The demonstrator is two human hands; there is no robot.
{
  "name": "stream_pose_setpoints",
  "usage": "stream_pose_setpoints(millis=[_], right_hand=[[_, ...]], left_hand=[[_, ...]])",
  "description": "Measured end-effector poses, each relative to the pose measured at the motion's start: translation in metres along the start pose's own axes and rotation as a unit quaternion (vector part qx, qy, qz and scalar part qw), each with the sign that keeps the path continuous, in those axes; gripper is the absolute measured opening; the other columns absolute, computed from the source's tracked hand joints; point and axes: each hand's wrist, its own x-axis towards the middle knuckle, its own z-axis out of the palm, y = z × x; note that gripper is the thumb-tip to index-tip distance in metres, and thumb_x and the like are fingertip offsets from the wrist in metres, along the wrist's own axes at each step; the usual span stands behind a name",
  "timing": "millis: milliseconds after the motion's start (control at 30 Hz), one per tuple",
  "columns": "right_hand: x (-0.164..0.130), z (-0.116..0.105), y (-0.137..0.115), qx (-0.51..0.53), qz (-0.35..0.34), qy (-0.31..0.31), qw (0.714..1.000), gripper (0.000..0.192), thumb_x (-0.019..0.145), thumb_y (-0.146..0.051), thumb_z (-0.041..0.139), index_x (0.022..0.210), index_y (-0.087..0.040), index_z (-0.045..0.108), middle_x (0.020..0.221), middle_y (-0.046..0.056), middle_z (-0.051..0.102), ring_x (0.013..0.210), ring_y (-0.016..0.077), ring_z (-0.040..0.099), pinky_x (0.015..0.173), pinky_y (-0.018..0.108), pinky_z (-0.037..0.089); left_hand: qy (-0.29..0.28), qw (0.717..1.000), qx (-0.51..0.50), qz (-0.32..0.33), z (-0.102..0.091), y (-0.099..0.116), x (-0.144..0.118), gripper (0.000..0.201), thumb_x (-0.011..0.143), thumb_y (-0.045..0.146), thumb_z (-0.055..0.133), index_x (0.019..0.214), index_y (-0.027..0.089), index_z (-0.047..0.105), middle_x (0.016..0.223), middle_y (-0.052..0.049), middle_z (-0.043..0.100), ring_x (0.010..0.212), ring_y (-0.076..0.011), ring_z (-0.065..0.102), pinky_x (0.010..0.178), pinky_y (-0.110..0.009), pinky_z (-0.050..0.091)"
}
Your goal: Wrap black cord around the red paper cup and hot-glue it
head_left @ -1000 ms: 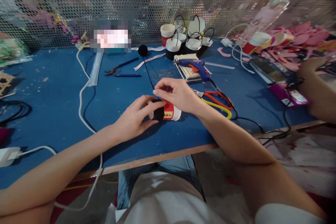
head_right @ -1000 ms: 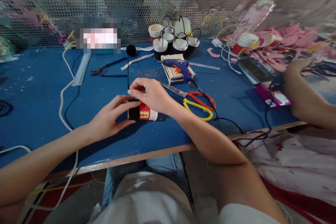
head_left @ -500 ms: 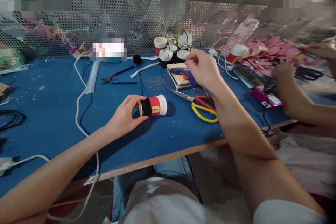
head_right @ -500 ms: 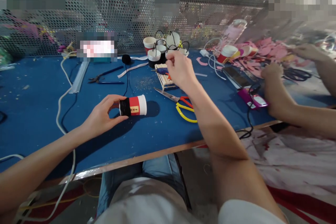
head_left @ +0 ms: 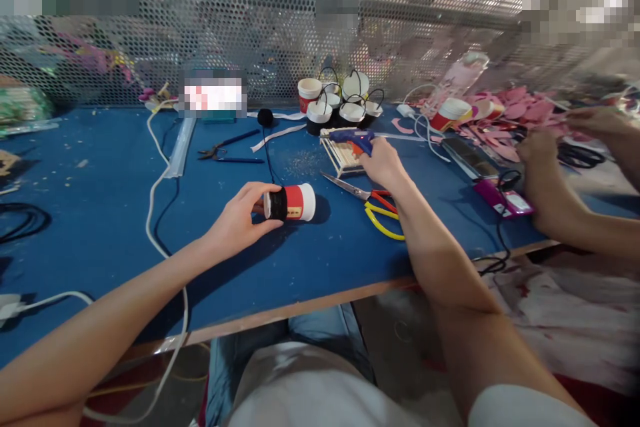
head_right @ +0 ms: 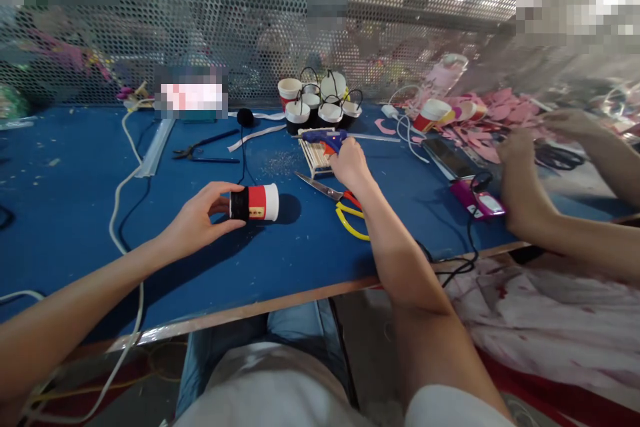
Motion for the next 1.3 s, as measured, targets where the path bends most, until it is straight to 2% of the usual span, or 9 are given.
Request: stream_pose_setpoints(millis=[133,200,300,400,567,733,967,1100,1300], right_hand=[[-0.010,-0.010,-0.009,0.156,-0.005,0.036,0.987,0.043,0.066,-0.014,0.062,0.108,-0.007,0.053,0.099,0.015,0.063,0.089,0.0240,0.059,0.076,0.036,0.046],[-0.020,-0.018,-0.017,0.247,-0.021,-0.028,0.968,0.034,0.065,-0.016,0.065,0.098,-0.011,0.057,0.087,0.009,0.065,0.074,0.0189,0.060,0.064,0.030,0.046],[-0.039,-0.030,-0.029,0.298,-0.022,-0.155,0.942,0.019,0.068,-0.028,0.066,0.081,-0.015,0.059,0.062,0.000,0.059,0.052,0.0129,0.051,0.049,0.027,0.040],[-0.056,-0.033,-0.037,0.304,-0.075,-0.206,0.927,0.023,0.071,-0.037,0.066,0.080,-0.017,0.061,0.058,-0.002,0.056,0.050,0.0113,0.048,0.047,0.026,0.039],[-0.074,-0.024,-0.044,0.295,-0.122,-0.188,0.929,0.025,0.074,-0.039,0.063,0.086,-0.017,0.064,0.074,0.002,0.065,0.056,0.0126,0.053,0.051,0.028,0.043],[-0.082,-0.026,-0.053,0.278,-0.120,-0.199,0.932,0.020,0.074,-0.034,0.063,0.063,-0.019,0.056,0.051,-0.003,0.053,0.045,0.0107,0.046,0.046,0.027,0.040],[-0.083,-0.029,-0.059,0.282,-0.101,-0.213,0.930,0.016,0.074,-0.033,0.063,0.066,-0.021,0.057,0.050,-0.002,0.054,0.043,0.0120,0.046,0.042,0.027,0.038],[-0.084,-0.030,-0.057,0.251,-0.127,-0.207,0.937,0.015,0.073,-0.034,0.063,0.066,-0.021,0.058,0.050,-0.003,0.054,0.045,0.0129,0.047,0.043,0.028,0.039],[-0.086,-0.030,-0.058,0.255,-0.172,-0.179,0.934,0.009,0.073,-0.030,0.059,0.072,-0.021,0.062,0.067,0.001,0.064,0.065,0.0187,0.060,0.061,0.032,0.047]], left_hand=[[-0.001,1.000,-0.025,0.010,0.000,-0.002,0.000,0.042,0.080,0.027,0.061,0.119,0.020,0.048,0.117,-0.008,0.049,0.093,-0.0160,0.061,0.083,-0.036,0.056],[0.005,0.999,-0.018,0.027,-0.001,-0.003,0.000,0.040,0.081,0.025,0.061,0.119,0.020,0.048,0.118,-0.009,0.049,0.096,-0.0174,0.060,0.085,-0.036,0.056],[0.016,0.999,0.005,0.049,-0.003,-0.003,0.001,0.042,0.080,0.023,0.062,0.120,0.020,0.048,0.120,-0.010,0.049,0.104,-0.0201,0.058,0.087,-0.038,0.054],[0.024,0.997,0.041,0.069,-0.005,-0.004,0.002,0.040,0.080,0.023,0.062,0.119,0.020,0.049,0.122,-0.012,0.049,0.110,-0.0226,0.054,0.089,-0.040,0.053],[0.046,0.989,0.109,0.091,-0.008,-0.006,0.004,0.036,0.082,0.021,0.060,0.116,0.021,0.050,0.125,-0.013,0.049,0.116,-0.0247,0.051,0.096,-0.045,0.047],[0.045,0.981,0.147,0.115,-0.010,-0.005,0.004,0.033,0.083,0.017,0.058,0.115,0.021,0.049,0.125,-0.013,0.049,0.118,-0.0243,0.051,0.097,-0.044,0.046],[0.044,0.977,0.161,0.136,-0.009,-0.004,0.005,0.031,0.084,0.014,0.056,0.113,0.022,0.049,0.125,-0.013,0.050,0.117,-0.0241,0.051,0.095,-0.044,0.047],[0.050,0.977,0.157,0.132,-0.009,-0.005,0.005,0.031,0.084,0.016,0.057,0.113,0.022,0.049,0.124,-0.013,0.051,0.116,-0.0236,0.052,0.095,-0.044,0.047],[0.060,0.983,0.129,0.120,-0.009,-0.006,0.004,0.035,0.082,0.018,0.061,0.114,0.021,0.049,0.124,-0.013,0.052,0.116,-0.0236,0.052,0.097,-0.044,0.046]])
